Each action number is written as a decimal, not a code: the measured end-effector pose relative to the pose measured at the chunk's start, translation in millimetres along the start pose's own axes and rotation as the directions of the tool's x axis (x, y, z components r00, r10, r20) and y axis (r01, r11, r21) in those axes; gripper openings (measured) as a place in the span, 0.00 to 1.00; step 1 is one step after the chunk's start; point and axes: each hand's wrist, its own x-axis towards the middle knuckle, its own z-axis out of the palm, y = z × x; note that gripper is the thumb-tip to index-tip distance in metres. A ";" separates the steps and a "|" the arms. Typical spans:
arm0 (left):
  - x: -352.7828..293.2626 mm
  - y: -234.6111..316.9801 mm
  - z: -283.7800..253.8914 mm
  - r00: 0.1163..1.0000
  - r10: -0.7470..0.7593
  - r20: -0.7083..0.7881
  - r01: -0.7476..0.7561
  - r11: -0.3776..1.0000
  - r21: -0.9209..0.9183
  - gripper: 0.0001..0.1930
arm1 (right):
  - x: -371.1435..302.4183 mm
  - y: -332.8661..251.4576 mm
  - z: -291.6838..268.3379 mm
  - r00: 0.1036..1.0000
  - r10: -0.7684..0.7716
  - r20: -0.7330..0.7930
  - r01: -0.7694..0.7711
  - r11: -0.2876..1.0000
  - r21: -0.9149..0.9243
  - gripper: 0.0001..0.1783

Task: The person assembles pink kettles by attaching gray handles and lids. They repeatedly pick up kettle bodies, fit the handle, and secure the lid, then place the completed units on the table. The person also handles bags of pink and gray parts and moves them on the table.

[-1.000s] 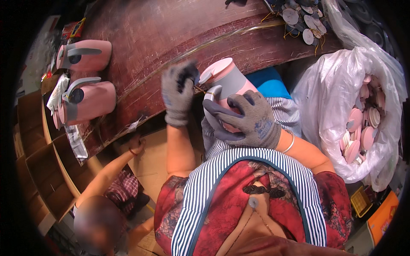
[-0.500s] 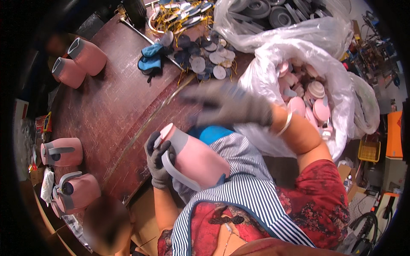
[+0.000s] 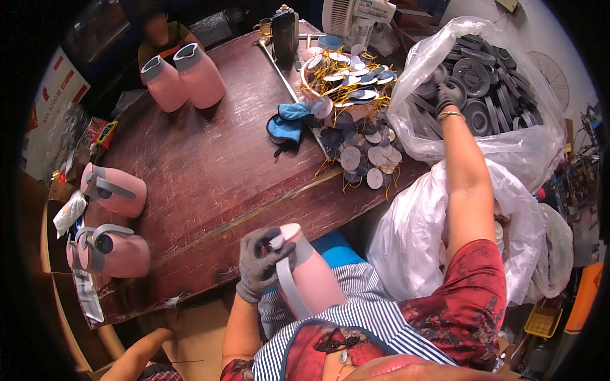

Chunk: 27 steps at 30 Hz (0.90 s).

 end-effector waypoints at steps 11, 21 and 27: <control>-82.9 29.4 -104.0 0.856 -0.294 -0.424 0.422 0.873 0.246 0.19 | -346.4 -109.5 -105.4 -0.007 -0.862 0.507 0.881 0.234 0.411 0.24; -203.4 38.7 -119.8 0.508 -0.613 -0.605 0.702 0.702 -0.121 0.13 | -533.3 -52.3 -64.6 0.121 -0.699 0.705 0.710 0.558 0.431 0.43; -226.2 10.9 -110.7 0.395 -0.658 -0.640 0.717 0.657 -0.233 0.14 | -549.9 -58.8 -52.4 0.063 -0.698 0.713 0.965 0.225 0.135 0.39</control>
